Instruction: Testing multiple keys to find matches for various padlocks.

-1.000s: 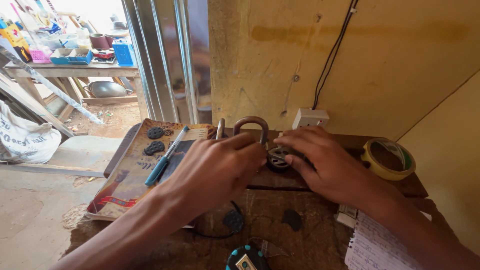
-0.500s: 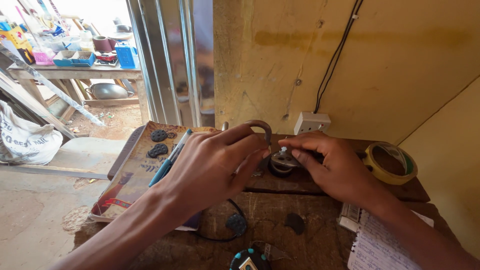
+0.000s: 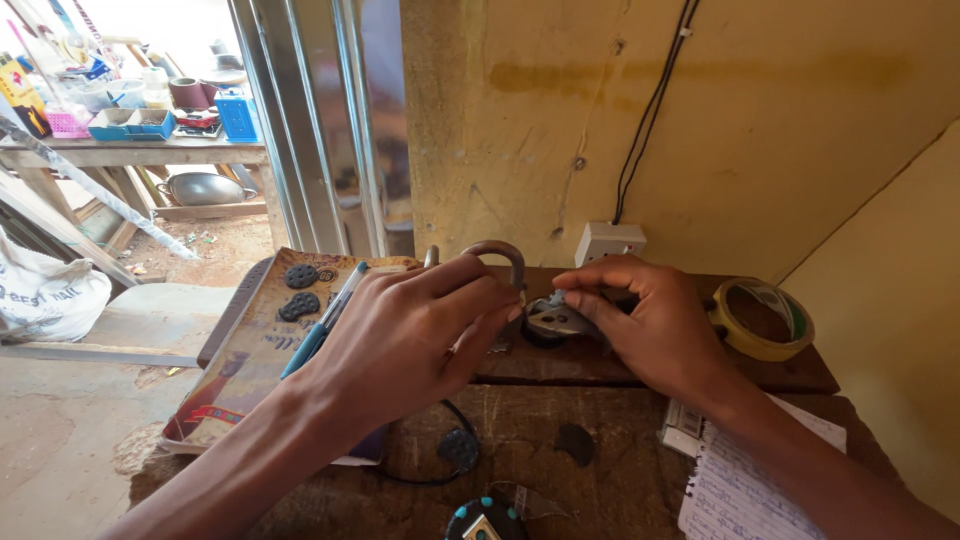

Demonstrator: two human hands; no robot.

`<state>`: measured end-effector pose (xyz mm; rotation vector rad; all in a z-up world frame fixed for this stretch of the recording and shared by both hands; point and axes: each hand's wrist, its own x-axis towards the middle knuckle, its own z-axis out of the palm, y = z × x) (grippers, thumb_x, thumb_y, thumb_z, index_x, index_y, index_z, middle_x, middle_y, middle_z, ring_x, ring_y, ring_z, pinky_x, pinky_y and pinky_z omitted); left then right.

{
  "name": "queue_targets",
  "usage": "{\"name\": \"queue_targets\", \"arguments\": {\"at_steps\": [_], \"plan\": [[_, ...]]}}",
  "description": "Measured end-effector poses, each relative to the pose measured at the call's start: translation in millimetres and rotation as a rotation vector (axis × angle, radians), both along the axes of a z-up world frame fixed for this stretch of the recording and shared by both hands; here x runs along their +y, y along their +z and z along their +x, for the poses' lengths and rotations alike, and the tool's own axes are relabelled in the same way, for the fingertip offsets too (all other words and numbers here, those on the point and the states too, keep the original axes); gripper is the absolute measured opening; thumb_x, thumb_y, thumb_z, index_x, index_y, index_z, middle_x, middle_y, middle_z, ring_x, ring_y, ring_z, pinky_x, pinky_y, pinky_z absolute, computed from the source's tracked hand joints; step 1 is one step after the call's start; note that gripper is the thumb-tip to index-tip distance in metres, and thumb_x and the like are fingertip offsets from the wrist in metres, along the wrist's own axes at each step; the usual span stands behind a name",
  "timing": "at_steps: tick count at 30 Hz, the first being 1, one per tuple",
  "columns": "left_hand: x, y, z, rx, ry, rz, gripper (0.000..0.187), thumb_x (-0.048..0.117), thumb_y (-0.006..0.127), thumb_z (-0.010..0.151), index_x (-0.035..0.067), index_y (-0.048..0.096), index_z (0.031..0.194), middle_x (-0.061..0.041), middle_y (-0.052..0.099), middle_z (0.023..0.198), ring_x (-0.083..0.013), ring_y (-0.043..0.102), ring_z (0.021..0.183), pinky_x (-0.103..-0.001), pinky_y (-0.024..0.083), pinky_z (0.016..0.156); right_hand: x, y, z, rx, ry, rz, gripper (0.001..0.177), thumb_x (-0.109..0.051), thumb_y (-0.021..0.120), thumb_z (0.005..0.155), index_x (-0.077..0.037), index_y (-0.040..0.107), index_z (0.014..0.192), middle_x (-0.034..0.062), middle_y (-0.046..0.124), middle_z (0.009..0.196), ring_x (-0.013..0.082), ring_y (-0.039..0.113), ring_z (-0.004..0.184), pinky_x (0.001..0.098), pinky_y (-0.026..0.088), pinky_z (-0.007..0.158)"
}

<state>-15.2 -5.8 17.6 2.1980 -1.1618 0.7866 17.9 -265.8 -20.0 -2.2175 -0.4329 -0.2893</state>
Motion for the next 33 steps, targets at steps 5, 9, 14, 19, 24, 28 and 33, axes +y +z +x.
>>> {"name": "queue_targets", "arguments": {"at_steps": [5,9,14,19,24,28,33], "plan": [[-1,-3,1,-0.012,0.011,0.016,0.011,0.013,0.073,0.092,0.007,0.074,0.102,-0.006,0.071,0.091,-0.0273,0.07,0.068,-0.042,0.053,0.059,-7,-2,4,-0.152,0.022,0.159,0.016,-0.006,0.071,0.095,-0.002,0.077,0.109,0.0054,0.078,0.103,0.0118,0.072,0.094,0.0262,0.057,0.084],[-2,-4,1,0.017,0.018,0.036,0.009,0.014,0.072,0.095,0.007,0.071,0.099,-0.007,0.071,0.094,-0.0277,0.071,0.071,-0.042,0.053,0.059,-6,2,2,-0.106,0.093,0.326,0.012,-0.003,0.066,0.099,0.0,0.074,0.109,0.0032,0.074,0.102,0.0093,0.068,0.093,0.0246,0.056,0.082],[-7,2,-10,-0.002,-0.079,-0.104,0.024,0.015,0.07,0.097,0.005,0.067,0.118,-0.013,0.07,0.113,-0.0339,0.072,0.086,-0.042,0.058,0.069,-3,0,-7,0.029,0.321,0.508,0.011,0.002,0.067,0.096,0.003,0.071,0.106,0.0075,0.075,0.104,0.0141,0.072,0.096,0.0304,0.061,0.088],[-9,-11,-5,0.278,-0.031,-0.068,0.016,0.016,0.068,0.101,0.01,0.07,0.116,-0.009,0.074,0.106,-0.0311,0.075,0.087,-0.04,0.06,0.071,-1,3,-14,0.138,0.331,0.563,0.011,0.002,0.068,0.094,0.005,0.07,0.104,0.0112,0.076,0.104,0.0179,0.075,0.096,0.0348,0.064,0.09],[-6,-6,-6,0.071,-0.158,-0.057,0.036,0.016,0.073,0.096,0.004,0.066,0.129,-0.017,0.07,0.118,-0.037,0.073,0.096,-0.042,0.06,0.076,-1,5,-12,0.105,0.283,0.52,0.011,-0.001,0.067,0.097,0.003,0.069,0.108,0.012,0.076,0.1,0.0173,0.075,0.091,0.0322,0.064,0.083],[-4,-17,-1,0.021,-0.163,-0.062,0.038,0.018,0.072,0.099,0.007,0.064,0.135,-0.015,0.071,0.123,-0.034,0.075,0.101,-0.041,0.062,0.084,-1,6,-13,0.105,0.333,0.582,0.015,-0.002,0.067,0.098,0.001,0.066,0.113,0.0083,0.072,0.102,0.0162,0.074,0.091,0.0313,0.064,0.084],[-1,-19,4,-0.065,-0.189,-0.133,0.022,0.016,0.066,0.107,0.004,0.066,0.125,-0.013,0.074,0.112,-0.0258,0.077,0.093,-0.037,0.063,0.078,-2,7,-11,0.128,0.299,0.46,0.027,-0.006,0.065,0.097,0.003,0.07,0.122,0.0125,0.078,0.106,0.0188,0.078,0.095,0.0319,0.064,0.086]]}}
